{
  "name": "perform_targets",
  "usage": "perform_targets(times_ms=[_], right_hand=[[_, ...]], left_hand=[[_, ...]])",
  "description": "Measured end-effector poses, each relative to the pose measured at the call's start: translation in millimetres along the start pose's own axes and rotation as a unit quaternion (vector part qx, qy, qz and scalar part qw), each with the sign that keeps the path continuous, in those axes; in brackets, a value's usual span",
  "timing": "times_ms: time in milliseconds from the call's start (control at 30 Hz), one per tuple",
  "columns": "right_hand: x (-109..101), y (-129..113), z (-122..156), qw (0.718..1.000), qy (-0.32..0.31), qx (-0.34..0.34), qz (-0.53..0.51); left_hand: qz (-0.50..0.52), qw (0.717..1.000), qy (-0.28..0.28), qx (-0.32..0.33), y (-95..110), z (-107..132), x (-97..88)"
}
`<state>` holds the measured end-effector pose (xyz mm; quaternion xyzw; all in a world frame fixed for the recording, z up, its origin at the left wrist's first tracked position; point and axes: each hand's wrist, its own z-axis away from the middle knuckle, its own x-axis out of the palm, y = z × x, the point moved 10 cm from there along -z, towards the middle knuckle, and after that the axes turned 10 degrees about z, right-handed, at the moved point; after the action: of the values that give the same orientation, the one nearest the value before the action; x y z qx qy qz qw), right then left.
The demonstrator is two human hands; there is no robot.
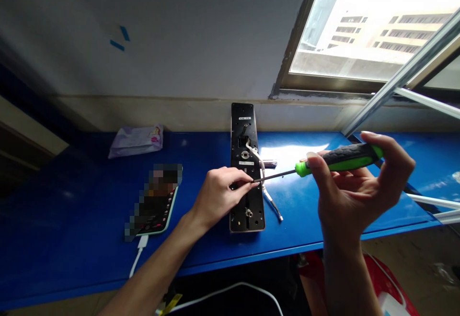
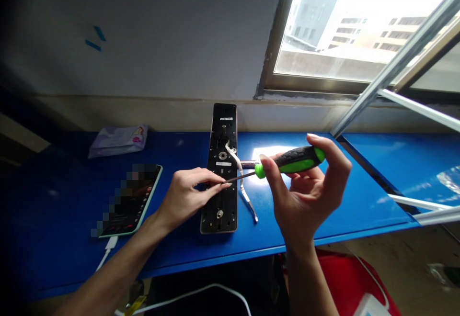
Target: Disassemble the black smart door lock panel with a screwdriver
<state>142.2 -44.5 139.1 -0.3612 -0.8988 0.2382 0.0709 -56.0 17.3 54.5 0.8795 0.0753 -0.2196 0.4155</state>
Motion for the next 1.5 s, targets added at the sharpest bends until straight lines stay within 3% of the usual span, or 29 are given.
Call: perform_targets(times_ms=[367, 433, 533, 633, 733, 1100, 1267, 1400, 1500], right_hand=[[2, 4, 1, 1.000, -0.003, 0.001, 0.006], [8, 8, -1, 0.999, -0.029, 0.015, -0.006], [28, 13, -3, 0.991, -0.117, 0.025, -0.065], [44, 8, -5, 0.979, -0.172, -0.004, -0.108], [47, 3, -6, 0.980, -0.161, -0.025, -0.111], [78, -18, 22, 0.954, -0.265, -0.075, -0.117], [83, -32, 24, 0.948, -0.269, -0.121, -0.119], [86, -43, 23, 0.949, -0.261, -0.170, -0.048], [86, -43, 19, 0.948, -0.277, -0.144, -0.056]], left_hand=[[-0.028, 0.998, 0.028, 0.041, 10, 8, -6.7], [-0.027, 0.999, 0.026, 0.036, 9, 8, -8.2], [-0.007, 1.000, 0.018, -0.001, 3, 8, -9.9], [0.006, 0.998, 0.039, -0.045, -6, 12, -14.4], [-0.015, 0.996, 0.072, -0.048, -8, 21, -18.1], [-0.072, 0.991, 0.081, -0.084, -28, 58, -14.9], [-0.073, 0.989, 0.080, -0.098, -34, 65, -13.7], [-0.065, 0.988, 0.088, -0.111, -38, 68, -12.4], [-0.047, 0.986, 0.096, -0.127, -42, 70, -10.4]])
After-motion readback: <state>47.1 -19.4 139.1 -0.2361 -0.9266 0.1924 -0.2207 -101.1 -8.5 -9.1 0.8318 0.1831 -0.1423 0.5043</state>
